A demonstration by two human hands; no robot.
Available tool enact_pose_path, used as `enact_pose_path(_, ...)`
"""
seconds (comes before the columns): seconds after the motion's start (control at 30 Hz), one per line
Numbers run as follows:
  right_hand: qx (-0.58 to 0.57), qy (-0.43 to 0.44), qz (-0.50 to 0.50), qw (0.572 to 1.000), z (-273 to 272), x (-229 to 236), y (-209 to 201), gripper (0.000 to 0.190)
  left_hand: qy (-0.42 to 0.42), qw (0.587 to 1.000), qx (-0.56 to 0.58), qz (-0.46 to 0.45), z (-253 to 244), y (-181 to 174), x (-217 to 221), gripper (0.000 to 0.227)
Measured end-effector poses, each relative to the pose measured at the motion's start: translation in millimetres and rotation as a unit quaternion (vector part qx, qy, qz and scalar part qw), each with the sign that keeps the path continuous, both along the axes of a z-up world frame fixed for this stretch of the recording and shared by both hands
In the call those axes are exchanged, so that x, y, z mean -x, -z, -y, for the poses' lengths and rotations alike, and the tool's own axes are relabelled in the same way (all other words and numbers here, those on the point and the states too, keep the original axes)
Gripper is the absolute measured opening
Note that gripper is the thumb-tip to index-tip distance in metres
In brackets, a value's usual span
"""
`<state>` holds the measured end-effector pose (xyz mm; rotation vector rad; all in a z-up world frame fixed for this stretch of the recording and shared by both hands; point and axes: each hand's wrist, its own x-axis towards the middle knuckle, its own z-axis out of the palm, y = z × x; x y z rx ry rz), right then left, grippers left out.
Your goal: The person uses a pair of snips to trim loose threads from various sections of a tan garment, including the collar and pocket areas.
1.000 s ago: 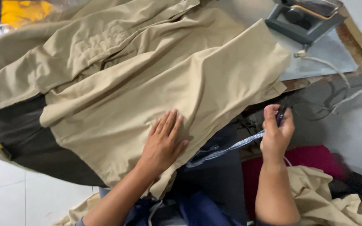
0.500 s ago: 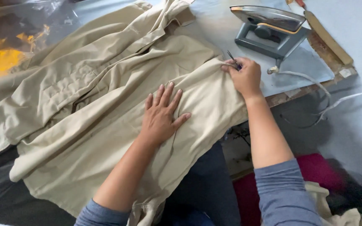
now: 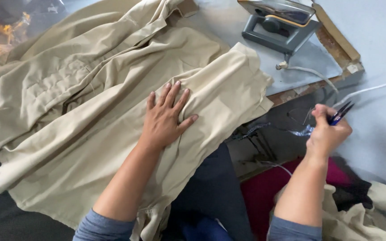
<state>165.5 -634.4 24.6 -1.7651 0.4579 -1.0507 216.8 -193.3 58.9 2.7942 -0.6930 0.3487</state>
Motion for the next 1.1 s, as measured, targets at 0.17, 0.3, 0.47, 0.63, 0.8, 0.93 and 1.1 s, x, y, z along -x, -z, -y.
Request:
enact_pose_path(0.17, 0.165, 0.05, -0.356, 0.919, 0.0, 45.0, 4.2, 0.083, 0.036, 0.996, 0.073, 0.048, -0.1, -4.3, 11.3, 0.067)
enact_pose_path(0.3, 0.245, 0.019, -0.135, 0.96, -14.7, 28.3, 3.7, 0.028, 0.045, 0.985, 0.023, 0.164, 9.8, -8.4, 56.1, 0.057)
enact_pose_path(0.47, 0.199, -0.121, -0.097, 0.968, -52.8, -59.4, -35.2, 0.051, -0.03, 0.976, -0.036, 0.212, 27.0, 32.3, 164.0, 0.04)
enact_pose_path(0.63, 0.148, -0.306, -0.129, 0.932, -104.6, -132.9, -70.1, 0.05, -0.165, 0.956, -0.147, 0.193, 10.3, 76.7, 204.0, 0.053)
enact_pose_path(0.8, 0.304, -0.199, -0.261, 0.894, -99.2, -94.7, -94.6, 0.053, 0.063, 0.977, 0.162, -0.122, -9.3, 19.9, 242.9, 0.058)
enact_pose_path(0.93, 0.296, -0.184, -0.396, 0.85, -83.6, -47.4, -87.7, 0.05, 0.141, 0.934, 0.209, -0.252, -24.7, -10.8, 255.0, 0.065)
enact_pose_path(1.1, 0.245, -0.174, -0.421, 0.856, -74.0, -23.9, -68.2, 0.067, 0.179, 0.889, 0.11, -0.407, -18.1, -3.8, 250.2, 0.06)
